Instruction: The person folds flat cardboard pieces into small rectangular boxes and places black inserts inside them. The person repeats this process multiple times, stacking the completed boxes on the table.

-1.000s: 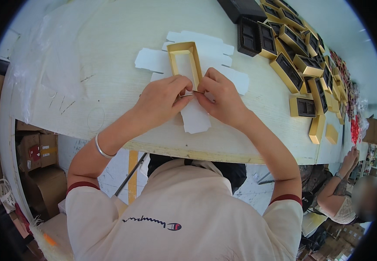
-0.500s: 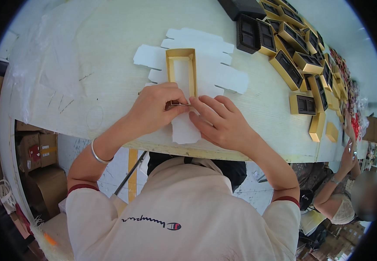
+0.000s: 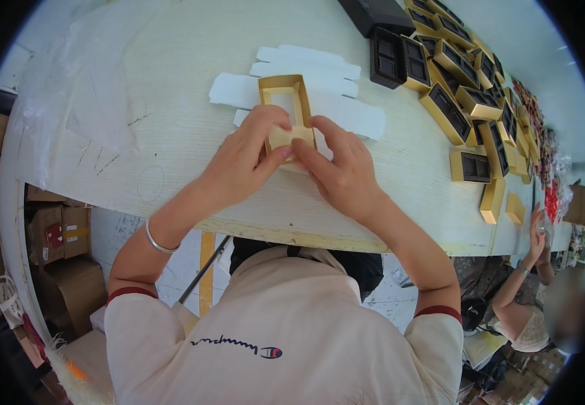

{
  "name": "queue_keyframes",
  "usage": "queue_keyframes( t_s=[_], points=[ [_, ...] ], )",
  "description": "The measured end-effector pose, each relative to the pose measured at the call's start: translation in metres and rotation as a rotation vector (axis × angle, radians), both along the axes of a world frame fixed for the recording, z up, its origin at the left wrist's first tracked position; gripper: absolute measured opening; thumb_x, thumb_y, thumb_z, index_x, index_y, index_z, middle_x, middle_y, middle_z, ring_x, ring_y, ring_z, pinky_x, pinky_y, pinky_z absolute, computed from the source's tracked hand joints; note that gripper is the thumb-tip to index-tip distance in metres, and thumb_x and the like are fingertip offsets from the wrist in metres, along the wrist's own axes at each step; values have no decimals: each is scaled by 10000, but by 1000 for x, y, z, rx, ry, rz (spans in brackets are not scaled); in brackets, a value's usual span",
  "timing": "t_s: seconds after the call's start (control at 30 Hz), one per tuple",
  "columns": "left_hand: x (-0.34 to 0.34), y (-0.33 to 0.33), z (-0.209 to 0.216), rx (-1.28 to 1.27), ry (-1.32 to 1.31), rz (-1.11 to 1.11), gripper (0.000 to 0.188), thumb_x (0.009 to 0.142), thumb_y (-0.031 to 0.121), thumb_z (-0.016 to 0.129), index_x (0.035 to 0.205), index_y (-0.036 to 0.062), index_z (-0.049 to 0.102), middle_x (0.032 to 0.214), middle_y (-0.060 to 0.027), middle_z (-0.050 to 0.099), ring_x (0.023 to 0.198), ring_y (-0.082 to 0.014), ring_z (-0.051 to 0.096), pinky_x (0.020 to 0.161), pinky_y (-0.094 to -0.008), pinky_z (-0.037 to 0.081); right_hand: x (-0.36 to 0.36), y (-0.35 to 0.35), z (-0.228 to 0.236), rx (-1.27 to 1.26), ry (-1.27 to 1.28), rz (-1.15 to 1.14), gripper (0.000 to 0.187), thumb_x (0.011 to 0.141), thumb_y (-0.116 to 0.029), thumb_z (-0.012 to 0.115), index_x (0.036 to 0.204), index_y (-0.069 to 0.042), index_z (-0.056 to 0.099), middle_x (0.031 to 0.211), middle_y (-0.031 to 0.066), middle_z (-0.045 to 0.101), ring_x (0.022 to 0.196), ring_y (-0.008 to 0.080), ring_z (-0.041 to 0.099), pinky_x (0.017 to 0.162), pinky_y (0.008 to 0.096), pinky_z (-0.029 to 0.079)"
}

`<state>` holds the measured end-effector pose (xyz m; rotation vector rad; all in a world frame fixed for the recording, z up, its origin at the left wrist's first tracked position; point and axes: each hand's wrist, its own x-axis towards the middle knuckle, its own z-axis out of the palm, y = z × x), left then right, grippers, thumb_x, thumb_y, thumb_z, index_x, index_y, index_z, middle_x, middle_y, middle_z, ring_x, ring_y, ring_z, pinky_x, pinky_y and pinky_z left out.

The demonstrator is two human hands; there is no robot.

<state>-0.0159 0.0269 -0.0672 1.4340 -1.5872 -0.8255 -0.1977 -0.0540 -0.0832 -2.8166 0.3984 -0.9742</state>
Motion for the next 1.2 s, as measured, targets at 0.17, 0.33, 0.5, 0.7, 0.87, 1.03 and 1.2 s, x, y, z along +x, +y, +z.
queue_keyframes(
  t_s=[0.17, 0.33, 0.5, 0.7, 0.87, 1.03, 1.2],
  points=[
    [-11, 14, -14, -168, -469, 69, 81, 846, 65, 638, 903, 23, 598, 960, -90, 554, 734, -242, 595, 622, -333, 463, 2, -2, 3, -48, 197, 70, 140, 722, -28, 637, 844, -86, 602, 892, 47, 535, 729, 206, 522, 662, 318, 389],
    [-10, 5, -2, -50, -456, 9, 140, 780, 80, 693, 895, 40, 624, 831, -63, 579, 744, -264, 594, 644, -359, 475, 13, -12, 22, 285, 457, 94, 115, 699, 17, 621, 773, -71, 626, 794, 64, 545, 811, 216, 541, 691, 326, 399],
    [7, 1, 58, -161, -631, -87, 492, 649, 121, 799, 1102, 90, 609, 1215, -85, 558, 1041, -296, 546, 874, -361, 468, -11, -27, 40, 103, 386, 236, 129, 697, 32, 609, 790, -54, 634, 807, 81, 570, 881, 232, 559, 803, 332, 427],
    [37, -27, 43, -121, -677, -176, 748, 573, 96, 844, 1244, 100, 515, 1300, -87, 501, 1202, -316, 434, 1029, -399, 359, -32, -54, 51, 255, 139, 281, 254, 721, 51, 582, 954, -26, 649, 1008, 98, 628, 1054, 259, 561, 936, 350, 420],
    [27, -28, 34, 38, -558, -131, 796, 589, 128, 848, 1291, 76, 476, 1242, -99, 523, 1183, -297, 446, 1024, -393, 349, -52, -129, 48, 189, 57, -260, 233, 769, 7, 592, 994, -28, 645, 980, 103, 634, 989, 275, 584, 883, 374, 443],
    [29, -33, 12, -102, -506, -43, 754, 620, 232, 843, 1272, 65, 504, 1196, -105, 548, 1150, -287, 459, 1008, -390, 339, -55, -164, 13, -213, 475, -361, 79, 794, -109, 628, 845, -48, 636, 852, 74, 611, 834, 261, 575, 751, 361, 447],
    [38, -34, -5, -110, -470, -20, 766, 610, 292, 851, 1269, 71, 528, 1170, -106, 565, 1114, -287, 465, 991, -386, 340, -56, -168, 34, -8, 291, -344, 131, 776, -121, 681, 770, -5, 621, 780, 90, 592, 817, 276, 560, 727, 373, 447]
  ],
)
